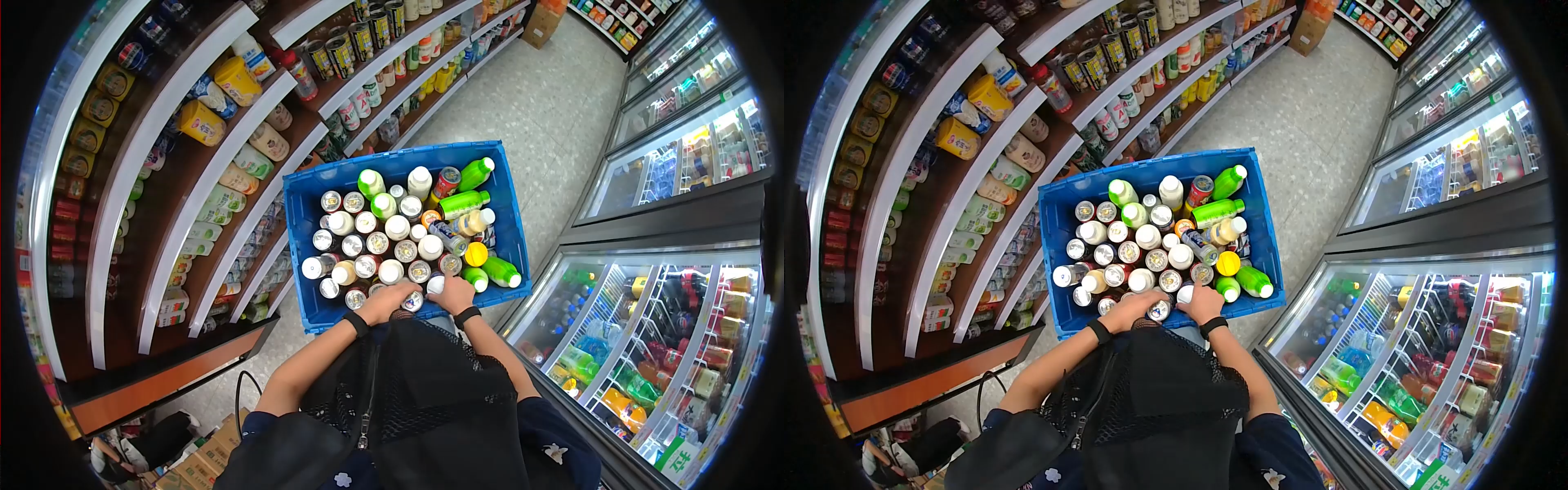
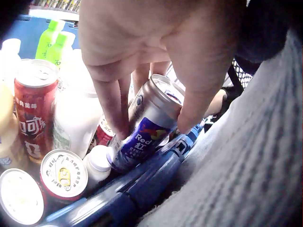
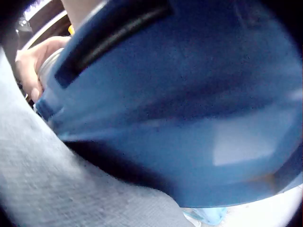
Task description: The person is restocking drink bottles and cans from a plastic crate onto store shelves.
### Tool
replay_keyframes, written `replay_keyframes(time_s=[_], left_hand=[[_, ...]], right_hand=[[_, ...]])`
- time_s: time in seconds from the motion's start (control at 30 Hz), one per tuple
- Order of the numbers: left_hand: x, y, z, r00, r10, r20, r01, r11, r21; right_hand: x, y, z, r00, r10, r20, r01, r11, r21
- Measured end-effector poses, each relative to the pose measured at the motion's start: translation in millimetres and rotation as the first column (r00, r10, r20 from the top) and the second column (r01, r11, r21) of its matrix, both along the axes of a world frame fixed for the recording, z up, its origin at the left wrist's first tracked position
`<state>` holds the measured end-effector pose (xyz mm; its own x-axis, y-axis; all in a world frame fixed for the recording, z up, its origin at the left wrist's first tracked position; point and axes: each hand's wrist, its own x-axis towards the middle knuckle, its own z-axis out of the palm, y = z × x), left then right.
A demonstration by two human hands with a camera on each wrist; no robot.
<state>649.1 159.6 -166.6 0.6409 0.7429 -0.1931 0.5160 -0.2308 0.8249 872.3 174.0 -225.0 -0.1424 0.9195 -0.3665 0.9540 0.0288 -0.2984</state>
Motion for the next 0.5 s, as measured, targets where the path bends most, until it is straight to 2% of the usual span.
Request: replay_keyframes(time_s=[0.1, 0.17, 0.27, 0.37, 0.5], left_hand=[[-4.2, -2.1, -10.1, 0.995, -0.035, 0.091, 0.038, 0.999, -0.023], [-5.4, -3.2, -0.3, 0.994, -0.058, 0.093, 0.064, 0.996, -0.065], [-0.8, -1.9, 2.1, 0.997, -0.039, 0.067, 0.04, 0.999, -0.017], [7.6, 3.6, 5.6, 0.999, -0.036, -0.011, 0.035, 0.998, -0.043], [8.6, 4.6, -16.2, 0.993, -0.114, 0.011, 0.114, 0.993, -0.019]], right_hand=[[1.8, 0.5, 4.3, 1.0, -0.012, 0.006, 0.012, 0.999, -0.05], [-1.0, -3.4, 9.3, 0.999, -0.032, -0.004, 0.031, 0.998, -0.046], [-3.3, -4.9, 20.5, 0.986, -0.162, 0.028, 0.162, 0.987, -0.004], [0.2, -2.3, 15.1, 0.98, -0.186, 0.063, 0.19, 0.98, -0.064], [1.2, -0.4, 11.7, 0.982, -0.173, 0.076, 0.18, 0.98, -0.089]])
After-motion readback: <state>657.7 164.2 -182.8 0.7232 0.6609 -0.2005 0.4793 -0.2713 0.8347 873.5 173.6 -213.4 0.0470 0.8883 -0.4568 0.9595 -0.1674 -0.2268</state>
